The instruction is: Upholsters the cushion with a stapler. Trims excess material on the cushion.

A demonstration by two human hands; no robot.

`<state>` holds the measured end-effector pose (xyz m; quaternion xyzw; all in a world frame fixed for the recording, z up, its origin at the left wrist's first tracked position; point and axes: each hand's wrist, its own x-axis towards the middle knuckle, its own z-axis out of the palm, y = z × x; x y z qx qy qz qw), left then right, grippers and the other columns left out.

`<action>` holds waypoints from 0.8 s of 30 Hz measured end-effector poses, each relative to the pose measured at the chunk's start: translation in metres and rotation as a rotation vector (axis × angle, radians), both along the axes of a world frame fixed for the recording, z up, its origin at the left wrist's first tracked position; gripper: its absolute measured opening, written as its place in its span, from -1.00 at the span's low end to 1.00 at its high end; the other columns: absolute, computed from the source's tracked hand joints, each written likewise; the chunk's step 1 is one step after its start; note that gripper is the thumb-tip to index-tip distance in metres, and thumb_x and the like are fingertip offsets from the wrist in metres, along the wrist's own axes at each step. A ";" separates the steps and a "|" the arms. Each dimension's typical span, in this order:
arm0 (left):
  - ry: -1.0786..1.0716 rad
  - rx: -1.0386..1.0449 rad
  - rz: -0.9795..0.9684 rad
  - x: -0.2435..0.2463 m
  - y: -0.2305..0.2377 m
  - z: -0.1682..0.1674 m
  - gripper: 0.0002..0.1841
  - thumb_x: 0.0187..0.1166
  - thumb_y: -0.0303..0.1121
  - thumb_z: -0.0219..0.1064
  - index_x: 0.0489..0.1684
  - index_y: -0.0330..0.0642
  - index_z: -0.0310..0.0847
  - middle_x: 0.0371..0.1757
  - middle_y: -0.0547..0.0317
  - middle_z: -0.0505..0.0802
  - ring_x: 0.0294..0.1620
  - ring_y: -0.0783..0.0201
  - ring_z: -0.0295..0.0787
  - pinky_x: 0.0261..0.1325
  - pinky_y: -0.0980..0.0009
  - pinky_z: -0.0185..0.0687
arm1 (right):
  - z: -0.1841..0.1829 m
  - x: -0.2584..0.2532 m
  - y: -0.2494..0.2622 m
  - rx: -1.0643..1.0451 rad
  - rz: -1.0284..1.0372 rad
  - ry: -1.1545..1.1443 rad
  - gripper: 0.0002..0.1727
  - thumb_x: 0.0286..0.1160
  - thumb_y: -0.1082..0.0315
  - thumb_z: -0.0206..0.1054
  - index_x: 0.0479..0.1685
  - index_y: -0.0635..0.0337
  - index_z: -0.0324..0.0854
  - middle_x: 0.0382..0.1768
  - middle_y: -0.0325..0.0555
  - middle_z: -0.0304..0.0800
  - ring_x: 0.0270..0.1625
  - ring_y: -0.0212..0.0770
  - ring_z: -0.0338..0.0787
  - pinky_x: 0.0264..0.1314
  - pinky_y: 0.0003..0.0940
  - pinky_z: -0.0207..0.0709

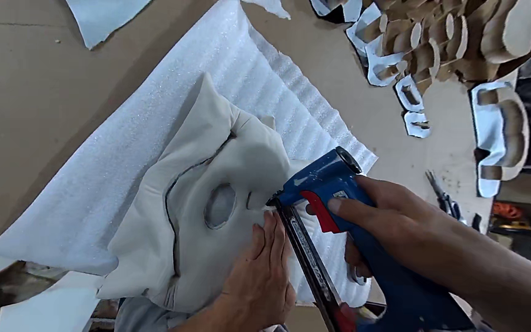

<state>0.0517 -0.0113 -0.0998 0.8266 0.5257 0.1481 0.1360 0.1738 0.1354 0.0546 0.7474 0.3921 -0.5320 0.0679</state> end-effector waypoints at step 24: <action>-0.105 -0.045 -0.138 -0.012 0.006 -0.003 -0.38 0.53 -0.04 0.01 0.40 -0.24 0.69 0.50 -0.05 0.75 0.62 0.05 0.57 0.58 0.15 0.31 | -0.016 -0.068 0.072 -0.430 -0.017 -0.240 -0.70 0.88 0.07 0.03 0.18 0.09 0.46 -0.32 0.04 0.81 -0.74 -0.14 0.70 -0.73 -0.27 0.68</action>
